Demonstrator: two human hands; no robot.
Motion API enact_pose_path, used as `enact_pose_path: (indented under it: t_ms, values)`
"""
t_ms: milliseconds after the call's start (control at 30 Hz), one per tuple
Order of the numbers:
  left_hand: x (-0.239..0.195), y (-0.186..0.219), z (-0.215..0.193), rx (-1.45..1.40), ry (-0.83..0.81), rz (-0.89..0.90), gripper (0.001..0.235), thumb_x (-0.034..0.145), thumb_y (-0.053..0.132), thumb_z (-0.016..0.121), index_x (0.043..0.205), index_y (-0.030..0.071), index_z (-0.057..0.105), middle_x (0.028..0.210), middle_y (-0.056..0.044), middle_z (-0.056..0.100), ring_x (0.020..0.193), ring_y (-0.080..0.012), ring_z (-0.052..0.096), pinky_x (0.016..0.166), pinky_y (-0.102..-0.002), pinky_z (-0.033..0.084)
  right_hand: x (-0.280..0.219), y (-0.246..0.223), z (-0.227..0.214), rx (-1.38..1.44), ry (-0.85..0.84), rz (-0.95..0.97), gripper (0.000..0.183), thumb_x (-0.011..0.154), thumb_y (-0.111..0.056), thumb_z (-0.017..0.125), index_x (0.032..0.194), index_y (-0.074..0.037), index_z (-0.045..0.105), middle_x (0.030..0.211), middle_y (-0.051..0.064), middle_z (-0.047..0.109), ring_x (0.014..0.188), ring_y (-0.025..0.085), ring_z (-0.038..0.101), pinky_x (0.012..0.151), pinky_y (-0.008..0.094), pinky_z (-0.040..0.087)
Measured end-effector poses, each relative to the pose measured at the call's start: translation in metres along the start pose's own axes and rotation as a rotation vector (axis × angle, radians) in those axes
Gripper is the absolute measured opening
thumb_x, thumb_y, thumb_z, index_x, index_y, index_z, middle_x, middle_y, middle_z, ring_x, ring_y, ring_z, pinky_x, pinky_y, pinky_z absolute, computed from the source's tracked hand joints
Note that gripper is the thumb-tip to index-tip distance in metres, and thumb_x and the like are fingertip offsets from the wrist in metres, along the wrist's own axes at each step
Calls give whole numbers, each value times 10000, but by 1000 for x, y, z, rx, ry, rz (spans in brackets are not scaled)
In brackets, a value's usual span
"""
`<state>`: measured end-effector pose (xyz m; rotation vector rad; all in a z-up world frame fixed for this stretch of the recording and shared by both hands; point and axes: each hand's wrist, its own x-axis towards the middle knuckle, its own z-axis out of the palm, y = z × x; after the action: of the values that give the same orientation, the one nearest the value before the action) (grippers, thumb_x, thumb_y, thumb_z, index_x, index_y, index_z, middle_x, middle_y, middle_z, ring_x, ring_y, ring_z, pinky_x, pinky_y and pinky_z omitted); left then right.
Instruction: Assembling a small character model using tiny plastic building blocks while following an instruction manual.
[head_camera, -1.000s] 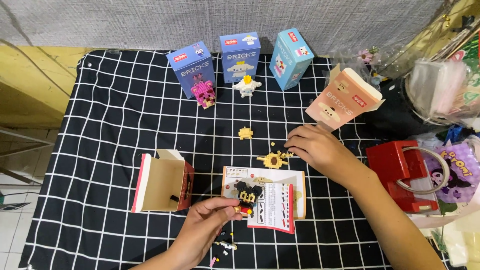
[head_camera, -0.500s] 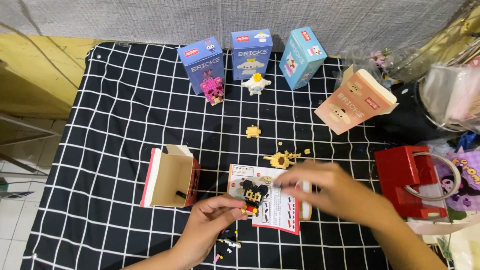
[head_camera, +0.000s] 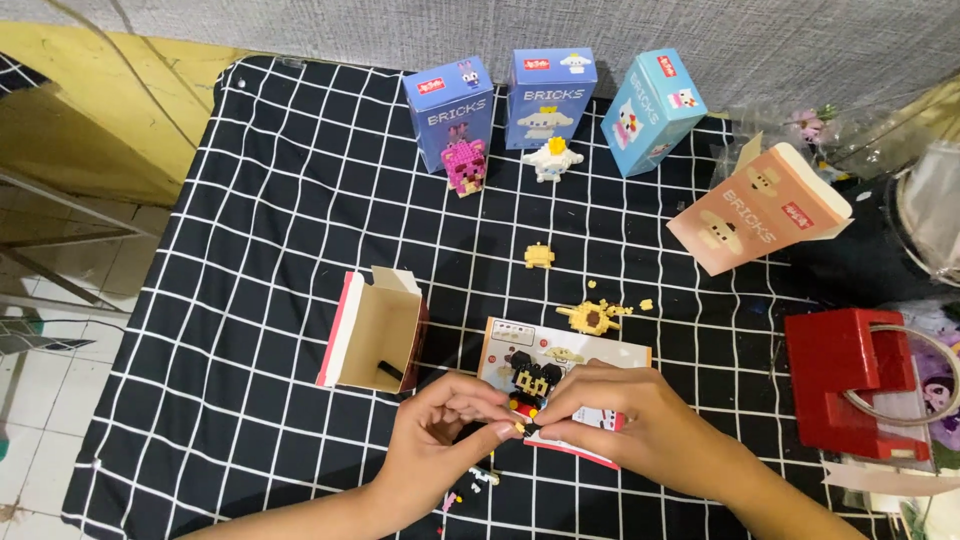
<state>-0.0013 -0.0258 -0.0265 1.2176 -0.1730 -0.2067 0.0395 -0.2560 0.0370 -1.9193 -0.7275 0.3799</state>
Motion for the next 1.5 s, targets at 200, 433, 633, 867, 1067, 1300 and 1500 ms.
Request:
enact_pose_path:
  t_ms: [200, 433, 633, 867, 1067, 1300, 1500]
  values:
    - [-1, 8, 1, 43, -22, 54, 222, 872, 51, 796, 1065, 29, 690, 941, -126, 809, 925, -205, 800, 891, -343, 641, -1, 0, 3, 2, 10, 0, 143, 832, -167, 825, 973, -147, 809, 887, 13, 801, 796, 129, 754, 764, 257, 603]
    - [-3, 10, 1, 154, -35, 121, 213, 860, 71, 810, 1042, 40, 703, 966, -117, 802, 938, -202, 803, 904, -315, 656, -1, -2, 6, 20, 30, -32, 133, 837, -138, 817, 967, -116, 802, 888, 36, 786, 806, 144, 755, 773, 259, 617]
    - [-2, 15, 2, 229, -46, 157, 183, 877, 75, 793, 1037, 41, 711, 970, -96, 802, 916, -182, 798, 871, -288, 658, -1, -1, 8, -43, 45, -81, 105, 864, -127, 792, 965, -103, 781, 888, 39, 750, 797, 147, 732, 753, 249, 602]
    - [-2, 11, 1, 369, 25, 332, 109, 879, 70, 783, 974, 46, 735, 922, -93, 794, 875, -193, 797, 858, -289, 655, -3, 5, 22, -127, 174, -117, 113, 859, -104, 792, 969, -107, 765, 882, 30, 747, 781, 138, 713, 729, 233, 572]
    - [-2, 14, 3, 373, 26, 405, 95, 888, 37, 762, 980, 22, 753, 925, -117, 791, 842, -231, 797, 814, -304, 670, -8, 8, 34, -256, 274, -159, 131, 818, -171, 842, 917, -144, 762, 857, -29, 740, 789, 99, 714, 752, 191, 580]
    - [-3, 14, 1, 386, 26, 390, 137, 898, 22, 748, 1033, 17, 769, 941, -126, 786, 859, -226, 786, 812, -289, 655, -9, 3, 39, -286, 320, -226, 153, 824, -94, 830, 942, -105, 734, 871, -10, 734, 790, 117, 709, 780, 204, 602]
    - [-1, 10, -5, 358, -9, 309, 159, 892, 92, 775, 1047, 60, 780, 947, -102, 794, 857, -200, 781, 792, -278, 653, -9, 7, 36, -180, 274, -186, 170, 828, -85, 824, 981, -123, 761, 917, -5, 766, 816, 110, 736, 789, 193, 606]
